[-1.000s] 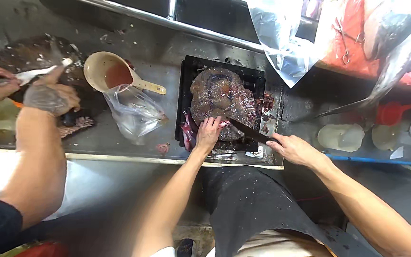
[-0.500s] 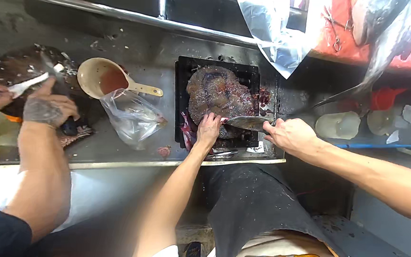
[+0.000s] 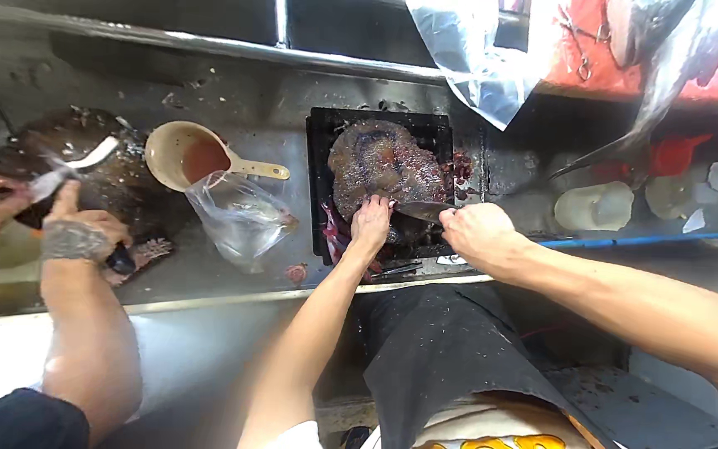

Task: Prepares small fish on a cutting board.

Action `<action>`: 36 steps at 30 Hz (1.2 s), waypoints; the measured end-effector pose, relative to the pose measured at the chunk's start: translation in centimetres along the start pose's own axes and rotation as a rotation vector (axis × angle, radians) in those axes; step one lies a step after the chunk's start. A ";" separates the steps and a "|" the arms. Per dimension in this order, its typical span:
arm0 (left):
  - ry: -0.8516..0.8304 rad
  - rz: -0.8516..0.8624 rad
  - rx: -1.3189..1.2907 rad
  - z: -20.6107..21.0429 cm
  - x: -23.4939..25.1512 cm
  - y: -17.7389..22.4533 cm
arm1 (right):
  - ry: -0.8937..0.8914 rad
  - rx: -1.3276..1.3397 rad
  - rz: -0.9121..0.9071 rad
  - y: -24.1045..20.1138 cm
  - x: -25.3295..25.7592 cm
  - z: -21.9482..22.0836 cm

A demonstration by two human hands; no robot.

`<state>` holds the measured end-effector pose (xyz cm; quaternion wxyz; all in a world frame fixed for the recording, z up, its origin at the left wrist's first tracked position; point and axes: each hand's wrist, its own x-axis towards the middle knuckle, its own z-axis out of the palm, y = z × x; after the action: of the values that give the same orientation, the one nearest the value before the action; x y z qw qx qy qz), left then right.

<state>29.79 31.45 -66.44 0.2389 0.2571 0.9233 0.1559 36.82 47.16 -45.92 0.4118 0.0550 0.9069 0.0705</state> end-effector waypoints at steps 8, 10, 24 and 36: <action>-0.225 -0.233 -0.210 -1.3 -3.3 1.8 | 0.040 0.262 0.118 -1.4 -0.9 7.1; -0.222 -0.213 -0.251 -2.0 -6.8 -0.6 | 0.017 0.331 0.110 -0.6 -0.7 7.8; -0.201 -0.703 -0.194 0.4 -9.3 -8.2 | -0.053 0.946 -0.282 7.1 8.3 14.8; 0.032 -0.868 -0.096 4.1 -9.4 -0.7 | 0.143 0.739 -0.210 6.3 11.1 15.0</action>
<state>38.75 26.39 -66.77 0.2798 -0.1686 0.9411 0.0878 41.18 56.38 -62.78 0.3052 0.1015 0.8981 -0.2998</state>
